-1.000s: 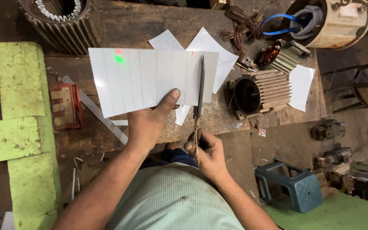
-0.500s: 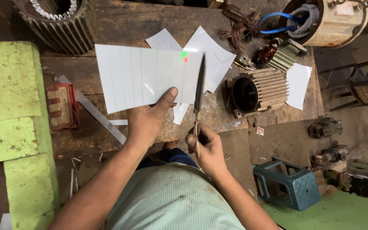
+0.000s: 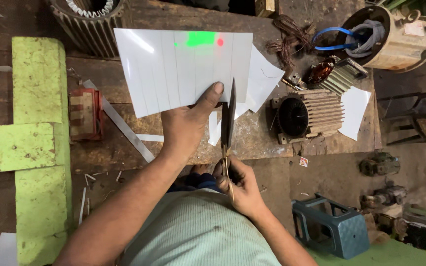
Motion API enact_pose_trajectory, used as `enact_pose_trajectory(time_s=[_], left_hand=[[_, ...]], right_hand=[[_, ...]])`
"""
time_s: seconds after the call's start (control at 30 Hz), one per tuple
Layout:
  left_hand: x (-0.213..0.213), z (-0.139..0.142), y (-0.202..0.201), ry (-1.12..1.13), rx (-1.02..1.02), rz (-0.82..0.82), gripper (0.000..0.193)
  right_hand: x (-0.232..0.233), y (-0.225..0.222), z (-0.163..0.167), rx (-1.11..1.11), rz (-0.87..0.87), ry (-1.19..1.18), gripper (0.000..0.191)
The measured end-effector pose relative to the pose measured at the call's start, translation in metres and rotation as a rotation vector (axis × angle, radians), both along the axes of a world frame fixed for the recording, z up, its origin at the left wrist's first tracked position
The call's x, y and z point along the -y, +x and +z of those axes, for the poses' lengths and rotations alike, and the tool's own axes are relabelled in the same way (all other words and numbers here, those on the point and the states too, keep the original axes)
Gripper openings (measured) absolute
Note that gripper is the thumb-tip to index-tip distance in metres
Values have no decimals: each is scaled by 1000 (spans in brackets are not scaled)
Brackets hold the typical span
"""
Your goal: The person lays a white plastic sheet on a workbench, marks straight lines across it using a steel ruler and a marker, then cuts the sheet into strips along the marked lines with scissors, working through the sheet piece by piece.
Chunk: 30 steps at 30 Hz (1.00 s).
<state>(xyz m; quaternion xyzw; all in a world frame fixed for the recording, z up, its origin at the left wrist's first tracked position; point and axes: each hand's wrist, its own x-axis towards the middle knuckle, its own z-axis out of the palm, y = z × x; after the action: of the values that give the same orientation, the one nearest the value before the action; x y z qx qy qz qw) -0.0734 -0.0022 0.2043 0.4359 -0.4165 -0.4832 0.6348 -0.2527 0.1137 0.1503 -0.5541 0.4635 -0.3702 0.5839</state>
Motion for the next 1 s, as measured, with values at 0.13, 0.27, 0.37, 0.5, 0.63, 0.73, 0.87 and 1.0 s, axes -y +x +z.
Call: enact_pose_trajectory(time_s=[0.13,0.27,0.37,0.5,0.63,0.73,0.87,1.0], left_hand=[[1,-1,1,-17,62,-3,41],[1,-3,2,-11,77,0,43],[2,-5,2,-19,115,5,45],[1,-5,3,21,143,-2,46],[-10,-2,-1,49,190,-52,40],[-14,0,-3,59,129,-73,37],[-15,0,-4,23,123,-56,37],[-16,-1,-4,59,104,-78,38]], right_hand=[[-1,1,-1,23,-11,-3,39],[-1,2,-4,-32,-46,-12,36],[-2,2,-5,-42,-70,-3,35],[-1,3,-3,-9,-82,-1,37],[4,3,0,38,-106,-25,44],[5,4,-1,66,-112,-17,44],[2,3,-5,17,-144,-6,38],[1,4,-6,17,-169,6,31]])
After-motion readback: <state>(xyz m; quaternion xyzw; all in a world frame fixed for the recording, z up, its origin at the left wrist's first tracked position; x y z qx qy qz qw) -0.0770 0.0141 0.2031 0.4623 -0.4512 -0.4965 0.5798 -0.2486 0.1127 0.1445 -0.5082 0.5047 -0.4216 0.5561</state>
